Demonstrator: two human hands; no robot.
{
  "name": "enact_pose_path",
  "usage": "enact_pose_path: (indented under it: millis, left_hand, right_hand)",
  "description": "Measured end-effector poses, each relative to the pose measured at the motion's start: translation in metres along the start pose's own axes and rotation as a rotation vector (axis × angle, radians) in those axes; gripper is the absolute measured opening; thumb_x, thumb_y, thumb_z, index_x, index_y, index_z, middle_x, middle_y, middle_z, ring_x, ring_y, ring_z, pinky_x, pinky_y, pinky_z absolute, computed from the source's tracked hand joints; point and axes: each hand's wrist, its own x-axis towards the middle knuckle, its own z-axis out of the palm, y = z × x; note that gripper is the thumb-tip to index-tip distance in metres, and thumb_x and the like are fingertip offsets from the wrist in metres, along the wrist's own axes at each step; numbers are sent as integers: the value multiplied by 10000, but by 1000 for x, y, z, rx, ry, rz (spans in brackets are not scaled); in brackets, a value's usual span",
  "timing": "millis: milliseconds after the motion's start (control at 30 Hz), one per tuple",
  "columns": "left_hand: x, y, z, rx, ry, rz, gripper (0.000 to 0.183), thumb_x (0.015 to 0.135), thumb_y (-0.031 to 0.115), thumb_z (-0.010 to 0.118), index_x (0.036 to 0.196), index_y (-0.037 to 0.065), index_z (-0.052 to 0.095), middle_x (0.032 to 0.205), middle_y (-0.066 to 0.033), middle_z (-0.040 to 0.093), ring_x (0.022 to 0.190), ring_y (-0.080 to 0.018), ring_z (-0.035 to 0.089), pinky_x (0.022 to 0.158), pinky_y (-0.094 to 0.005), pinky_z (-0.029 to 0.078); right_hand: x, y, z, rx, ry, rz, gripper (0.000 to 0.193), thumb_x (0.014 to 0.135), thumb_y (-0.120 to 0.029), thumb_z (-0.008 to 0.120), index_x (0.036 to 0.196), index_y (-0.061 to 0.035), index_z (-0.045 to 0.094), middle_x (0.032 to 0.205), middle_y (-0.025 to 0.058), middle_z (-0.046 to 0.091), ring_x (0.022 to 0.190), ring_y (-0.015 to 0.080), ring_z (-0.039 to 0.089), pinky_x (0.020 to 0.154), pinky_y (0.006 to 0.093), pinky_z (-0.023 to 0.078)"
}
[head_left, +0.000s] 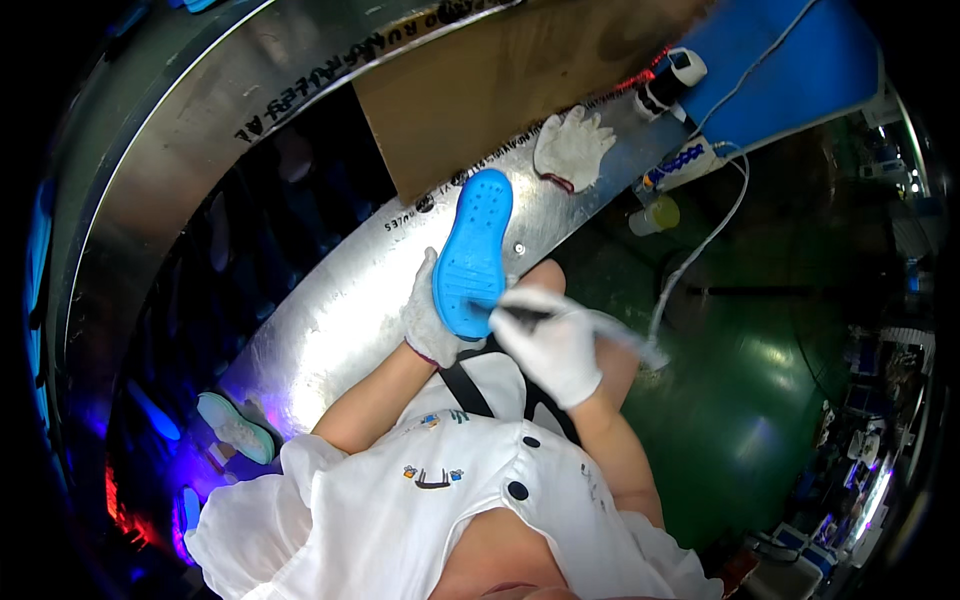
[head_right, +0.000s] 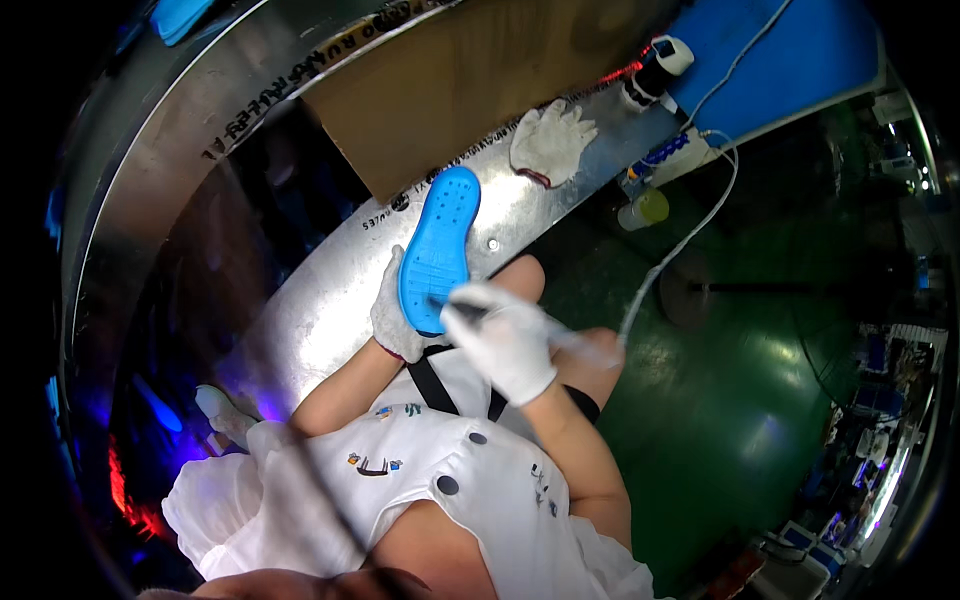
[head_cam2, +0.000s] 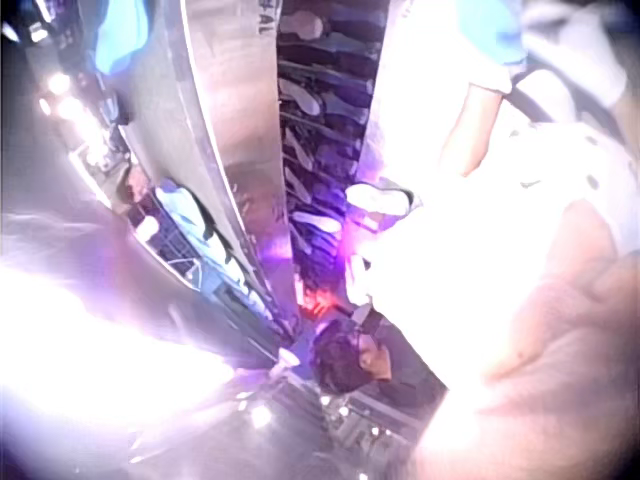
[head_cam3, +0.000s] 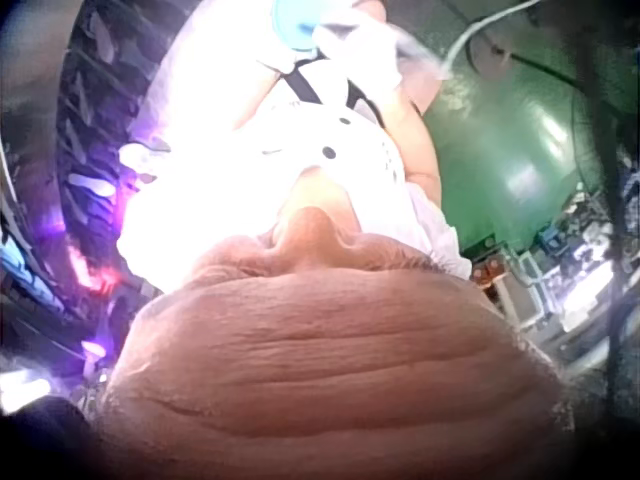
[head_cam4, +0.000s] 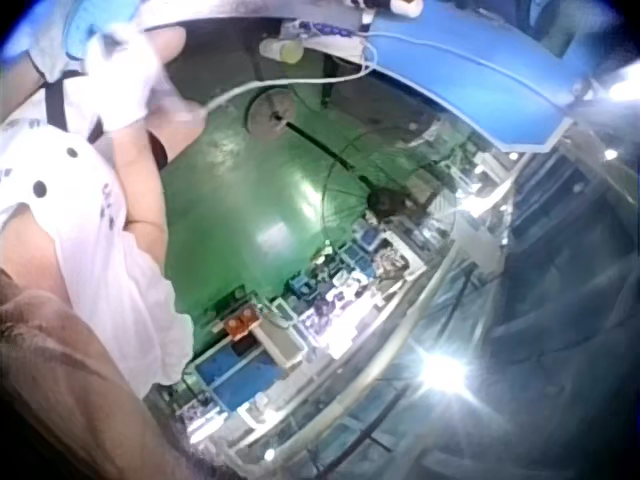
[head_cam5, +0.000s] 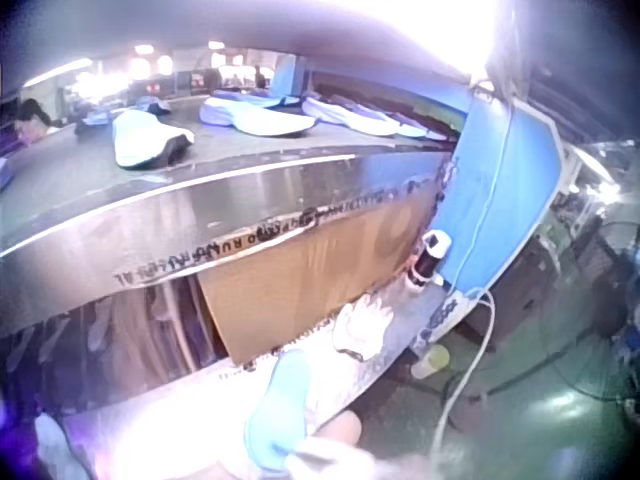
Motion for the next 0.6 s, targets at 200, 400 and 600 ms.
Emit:
enact_pose_path:
  millis: [200, 400, 600]
  left_hand:
    - [-1, -17, 17, 500, -348, 183, 838, 968, 714, 326, 1432, 24, 430, 1312, -262, 583, 1153, -366, 617, 1010, -500, 498]
    - [-14, -11, 34, -170, -28, -81, 816, 959, 697, 389, 1449, 46, 428, 1317, -234, 572, 1141, -382, 613, 1001, -523, 513]
    - [2, -1, 21, -160, -210, -167, 973, 914, 784, 336, 1432, -36, 410, 1279, -299, 576, 1116, -417, 624, 938, -513, 548]
  right_hand:
    - [14, -12, -3, -415, -103, -575, 269, 768, -100, 765, 1022, -79, 679, 906, 104, 694, 708, 290, 674, 656, 347, 548]
    - [22, -4, -16, -191, 164, -471, 230, 781, -135, 732, 985, -46, 673, 867, 101, 674, 668, 261, 654, 637, 345, 546]
    - [2, -20, -11, -37, 56, -536, 215, 790, -57, 750, 1000, -59, 703, 911, 85, 713, 698, 252, 686, 626, 327, 556]
